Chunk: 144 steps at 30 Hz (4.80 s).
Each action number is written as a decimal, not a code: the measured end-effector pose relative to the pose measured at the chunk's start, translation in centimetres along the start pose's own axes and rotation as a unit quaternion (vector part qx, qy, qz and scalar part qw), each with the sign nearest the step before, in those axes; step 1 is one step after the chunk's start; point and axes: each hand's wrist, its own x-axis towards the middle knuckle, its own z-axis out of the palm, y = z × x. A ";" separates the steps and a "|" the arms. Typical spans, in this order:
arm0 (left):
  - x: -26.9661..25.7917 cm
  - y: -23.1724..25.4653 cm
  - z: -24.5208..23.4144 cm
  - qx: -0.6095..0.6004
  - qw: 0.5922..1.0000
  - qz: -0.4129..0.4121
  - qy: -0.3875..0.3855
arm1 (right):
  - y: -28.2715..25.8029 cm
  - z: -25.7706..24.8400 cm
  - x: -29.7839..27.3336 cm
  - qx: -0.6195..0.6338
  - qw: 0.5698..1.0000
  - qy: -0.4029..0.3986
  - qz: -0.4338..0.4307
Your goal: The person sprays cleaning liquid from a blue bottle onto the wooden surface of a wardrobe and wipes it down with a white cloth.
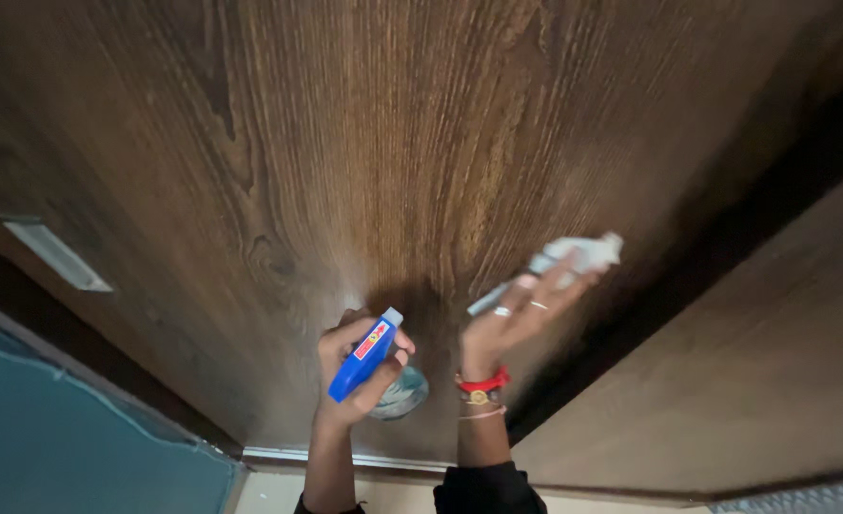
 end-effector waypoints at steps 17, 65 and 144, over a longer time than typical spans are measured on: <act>-2.1 1.6 0.8 0.014 0.998 -0.038 0.042 | 2.5 -4.0 0.7 0.106 0.992 -0.018 0.068; -1.9 -2.8 -25.2 -0.161 0.985 -0.017 0.057 | -14.5 10.2 -16.9 0.032 0.991 -0.116 -0.064; -3.6 -3.1 -27.4 -0.154 0.982 -0.094 0.057 | -17.8 9.1 -18.4 -0.055 0.995 -0.070 -0.044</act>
